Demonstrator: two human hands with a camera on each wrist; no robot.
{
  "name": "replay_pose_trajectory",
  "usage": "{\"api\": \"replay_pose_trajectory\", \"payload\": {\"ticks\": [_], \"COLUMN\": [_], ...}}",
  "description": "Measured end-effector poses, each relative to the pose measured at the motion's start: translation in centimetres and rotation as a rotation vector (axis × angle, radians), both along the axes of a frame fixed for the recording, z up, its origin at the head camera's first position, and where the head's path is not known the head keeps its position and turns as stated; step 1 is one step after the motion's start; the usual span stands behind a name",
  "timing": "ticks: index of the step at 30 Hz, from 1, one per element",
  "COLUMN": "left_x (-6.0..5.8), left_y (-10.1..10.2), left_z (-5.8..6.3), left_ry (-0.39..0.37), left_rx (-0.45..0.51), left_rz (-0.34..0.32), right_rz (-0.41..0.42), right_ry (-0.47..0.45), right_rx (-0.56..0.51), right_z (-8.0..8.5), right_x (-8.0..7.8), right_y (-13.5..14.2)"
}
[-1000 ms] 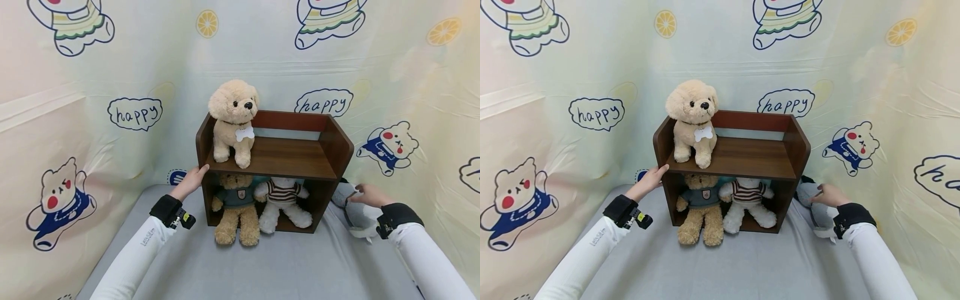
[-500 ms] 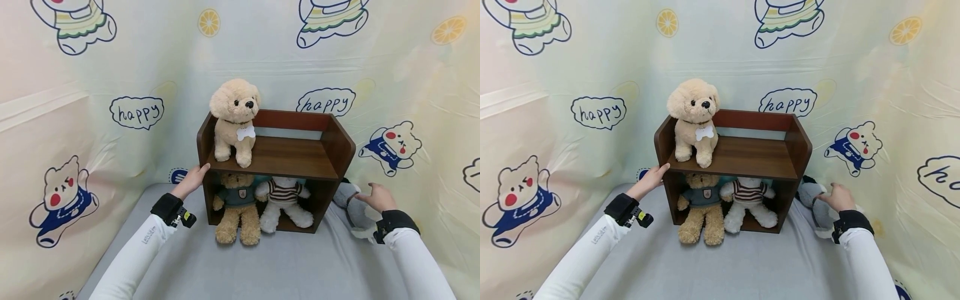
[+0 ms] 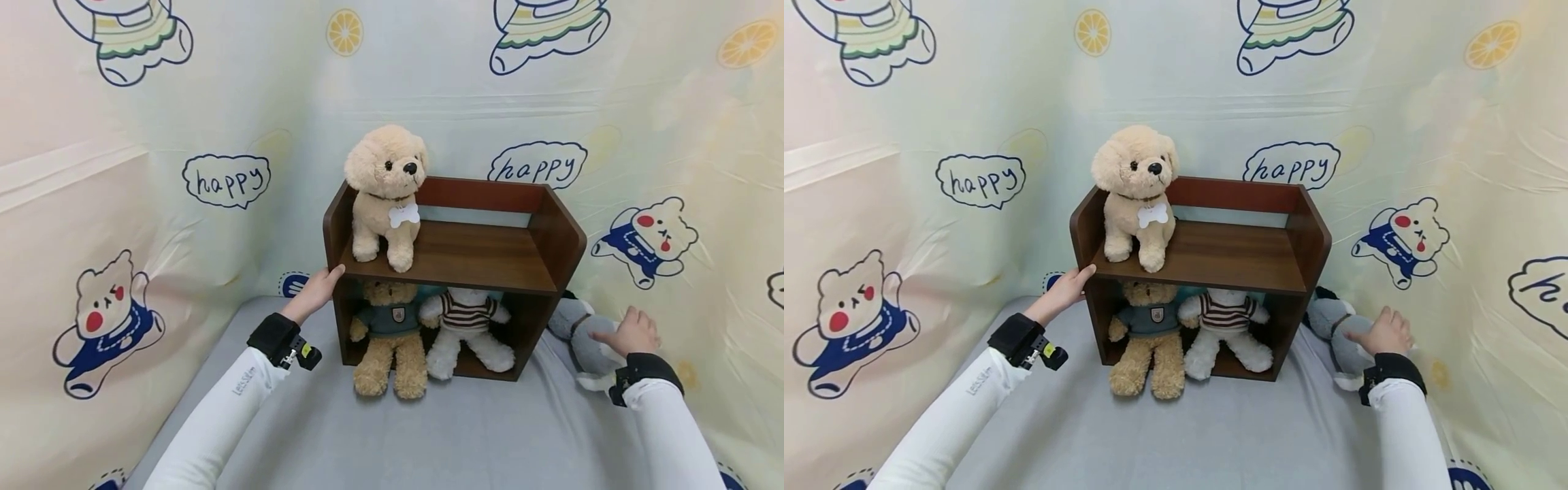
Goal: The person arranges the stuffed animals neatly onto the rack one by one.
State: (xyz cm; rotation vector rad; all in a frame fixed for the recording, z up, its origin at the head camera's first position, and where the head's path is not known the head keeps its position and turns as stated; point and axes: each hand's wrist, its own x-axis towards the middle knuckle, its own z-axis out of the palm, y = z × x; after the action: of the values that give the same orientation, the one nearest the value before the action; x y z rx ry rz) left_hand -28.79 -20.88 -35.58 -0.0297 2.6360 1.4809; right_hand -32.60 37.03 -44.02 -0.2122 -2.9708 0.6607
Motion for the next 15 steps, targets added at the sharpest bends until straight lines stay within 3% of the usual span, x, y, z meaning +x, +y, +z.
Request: {"api": "replay_pose_trajectory", "payload": {"ticks": [6, 15], "left_x": [0.1, 0.0], "left_y": [0.0, 0.1], "left_z": [0.1, 0.2], "left_ry": [0.008, 0.011], "left_rx": [-0.002, -0.006], "left_rz": [-0.008, -0.005], "right_rz": [-0.038, -0.040], "right_ry": [-0.079, -0.093], "right_rx": [-0.032, -0.054], "right_z": [-0.7, -1.9], "right_x": [0.0, -0.7], "right_y": [0.5, 1.8]}}
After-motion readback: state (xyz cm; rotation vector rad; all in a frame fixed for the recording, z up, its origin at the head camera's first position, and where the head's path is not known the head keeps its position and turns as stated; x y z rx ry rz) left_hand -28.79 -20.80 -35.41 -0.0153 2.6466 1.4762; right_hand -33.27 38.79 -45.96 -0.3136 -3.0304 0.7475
